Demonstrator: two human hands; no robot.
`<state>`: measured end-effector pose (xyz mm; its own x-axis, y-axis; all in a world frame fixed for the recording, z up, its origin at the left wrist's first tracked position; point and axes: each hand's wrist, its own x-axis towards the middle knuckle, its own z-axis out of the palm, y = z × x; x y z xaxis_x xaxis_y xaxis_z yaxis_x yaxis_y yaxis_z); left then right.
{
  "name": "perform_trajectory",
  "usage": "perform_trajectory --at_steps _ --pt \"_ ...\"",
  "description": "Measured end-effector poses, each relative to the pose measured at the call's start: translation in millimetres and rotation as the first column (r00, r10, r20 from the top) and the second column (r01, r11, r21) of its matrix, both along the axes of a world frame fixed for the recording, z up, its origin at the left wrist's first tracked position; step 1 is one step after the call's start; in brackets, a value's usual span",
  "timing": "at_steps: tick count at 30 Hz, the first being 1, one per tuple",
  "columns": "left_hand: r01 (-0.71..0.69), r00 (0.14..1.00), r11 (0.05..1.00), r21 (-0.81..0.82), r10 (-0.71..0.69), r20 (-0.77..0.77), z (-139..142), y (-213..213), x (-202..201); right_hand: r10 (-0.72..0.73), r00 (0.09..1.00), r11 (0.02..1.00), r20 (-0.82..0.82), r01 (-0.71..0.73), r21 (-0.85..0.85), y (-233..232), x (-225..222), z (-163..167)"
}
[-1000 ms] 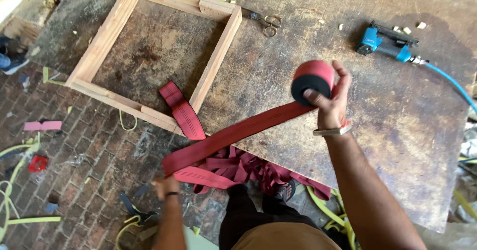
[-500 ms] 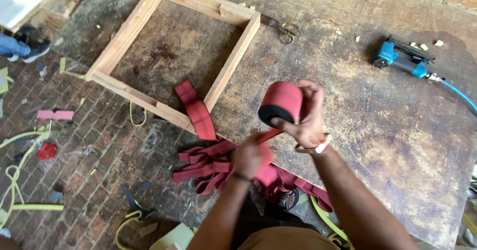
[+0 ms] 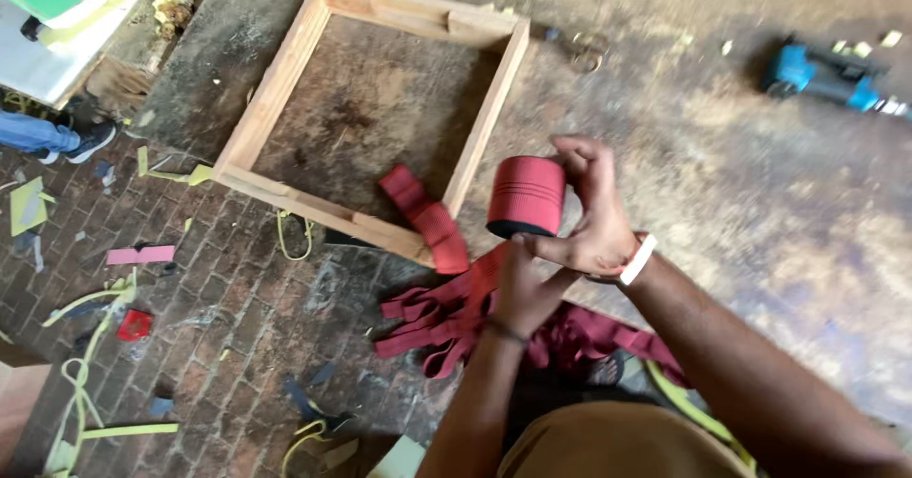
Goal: The person unrolls red elastic webbing from a roll on a workbench, pulls out a length, and cuts it with scissors. They lay the webbing strips across a square wooden frame, pull them taut, and staple them in place using a pneumatic nail gun, adding strips one at a time.
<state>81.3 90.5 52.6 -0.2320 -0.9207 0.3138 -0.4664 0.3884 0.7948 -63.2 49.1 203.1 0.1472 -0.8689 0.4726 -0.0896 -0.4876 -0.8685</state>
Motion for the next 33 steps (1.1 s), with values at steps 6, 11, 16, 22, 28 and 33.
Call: perform_trajectory --at_steps 6,11,16,22,28,33 --pt "-0.261 0.965 0.901 0.346 0.24 0.103 4.0 -15.1 104.0 -0.029 0.984 0.996 0.174 0.043 -0.078 -30.3 25.3 -10.7" --pt "-0.673 0.687 0.703 0.229 0.709 -0.159 -45.3 13.8 263.2 -0.062 0.975 0.99 0.213 0.087 -0.109 -69.4 28.9 -16.0" --pt "-0.819 0.542 0.571 0.058 0.803 -0.247 -28.0 32.1 365.5 0.123 0.896 0.98 0.427 -0.178 0.09 -84.5 62.8 -28.1" --pt "-0.809 -0.121 0.437 0.393 0.531 -0.839 32.1 15.7 408.9 0.319 0.915 0.935 0.247 -0.346 0.073 -92.4 104.1 -26.5" --pt "-0.947 -0.037 0.27 0.172 0.441 -0.897 44.1 32.3 475.4 0.343 0.925 0.932 0.163 -0.357 0.062 -98.2 137.4 -25.0" --pt "-0.834 -0.275 0.427 0.35 0.228 -0.934 49.5 79.8 577.6 0.291 0.93 0.934 0.226 -0.328 0.142 -115.0 149.4 -33.6"
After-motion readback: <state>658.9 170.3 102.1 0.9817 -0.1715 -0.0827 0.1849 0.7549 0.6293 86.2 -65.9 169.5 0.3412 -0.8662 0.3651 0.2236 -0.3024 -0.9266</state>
